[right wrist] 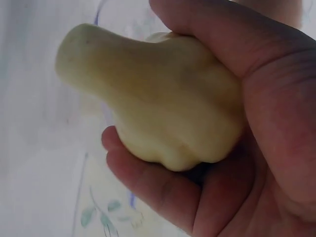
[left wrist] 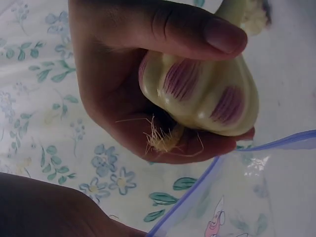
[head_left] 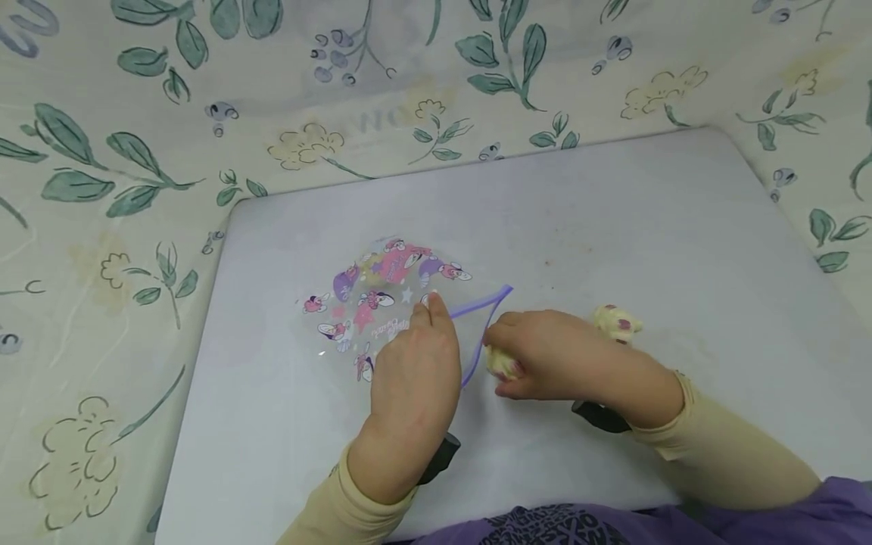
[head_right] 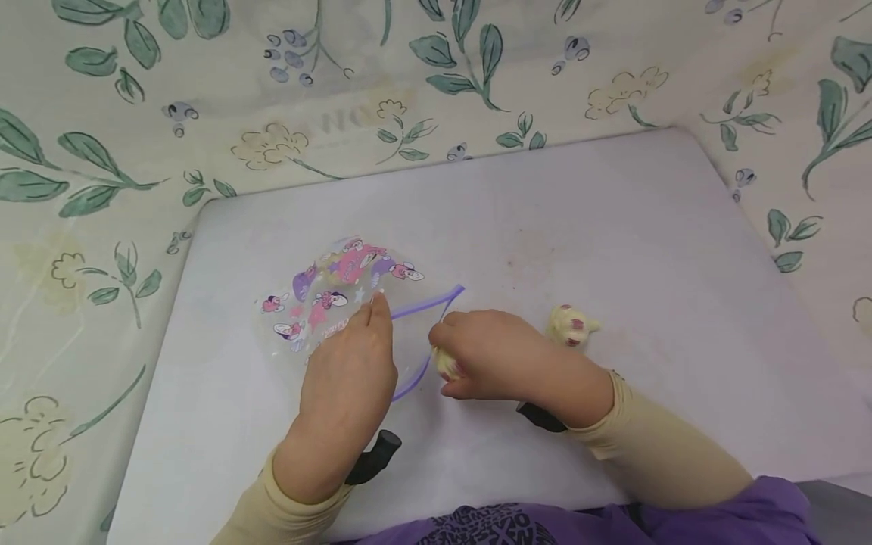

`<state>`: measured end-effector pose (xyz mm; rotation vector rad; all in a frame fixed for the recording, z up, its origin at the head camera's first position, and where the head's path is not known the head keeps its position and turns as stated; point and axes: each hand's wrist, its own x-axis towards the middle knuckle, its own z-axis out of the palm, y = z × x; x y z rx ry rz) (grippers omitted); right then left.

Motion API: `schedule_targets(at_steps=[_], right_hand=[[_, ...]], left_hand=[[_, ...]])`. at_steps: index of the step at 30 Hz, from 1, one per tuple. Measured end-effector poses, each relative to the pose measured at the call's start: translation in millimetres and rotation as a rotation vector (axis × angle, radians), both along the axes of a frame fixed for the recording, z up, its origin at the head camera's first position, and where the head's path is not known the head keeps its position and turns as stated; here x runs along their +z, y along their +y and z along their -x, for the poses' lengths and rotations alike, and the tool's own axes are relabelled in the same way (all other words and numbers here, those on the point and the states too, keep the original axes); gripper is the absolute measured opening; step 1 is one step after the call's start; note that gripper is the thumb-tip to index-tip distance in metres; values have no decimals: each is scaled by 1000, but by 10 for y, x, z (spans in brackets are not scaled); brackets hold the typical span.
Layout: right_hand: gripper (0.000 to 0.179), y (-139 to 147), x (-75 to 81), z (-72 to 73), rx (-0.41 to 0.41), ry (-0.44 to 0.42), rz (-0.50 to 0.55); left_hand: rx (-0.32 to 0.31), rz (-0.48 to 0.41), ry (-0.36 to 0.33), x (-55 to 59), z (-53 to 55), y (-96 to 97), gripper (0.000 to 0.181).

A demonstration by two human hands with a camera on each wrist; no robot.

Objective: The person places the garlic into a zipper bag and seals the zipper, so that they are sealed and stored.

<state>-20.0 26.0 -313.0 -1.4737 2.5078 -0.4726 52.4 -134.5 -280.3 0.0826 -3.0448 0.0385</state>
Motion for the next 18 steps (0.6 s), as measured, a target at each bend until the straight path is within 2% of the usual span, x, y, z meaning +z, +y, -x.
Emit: schedule_targets(at_steps=[5, 11, 15, 18], right_hand=[[38, -123, -101, -61, 95, -3, 45], [40, -283, -203, -127, 124, 3, -50], [40, -307, -227, -189, 140, 79, -80], [35, -307, -243, -229, 153, 172, -9]], left_hand=[[-8, 17, 0, 3, 0, 22, 49], [1, 3, 6, 17, -2, 35, 47], [-3, -23, 0, 13, 2, 61, 47], [-8, -36, -4, 8, 7, 86, 46]])
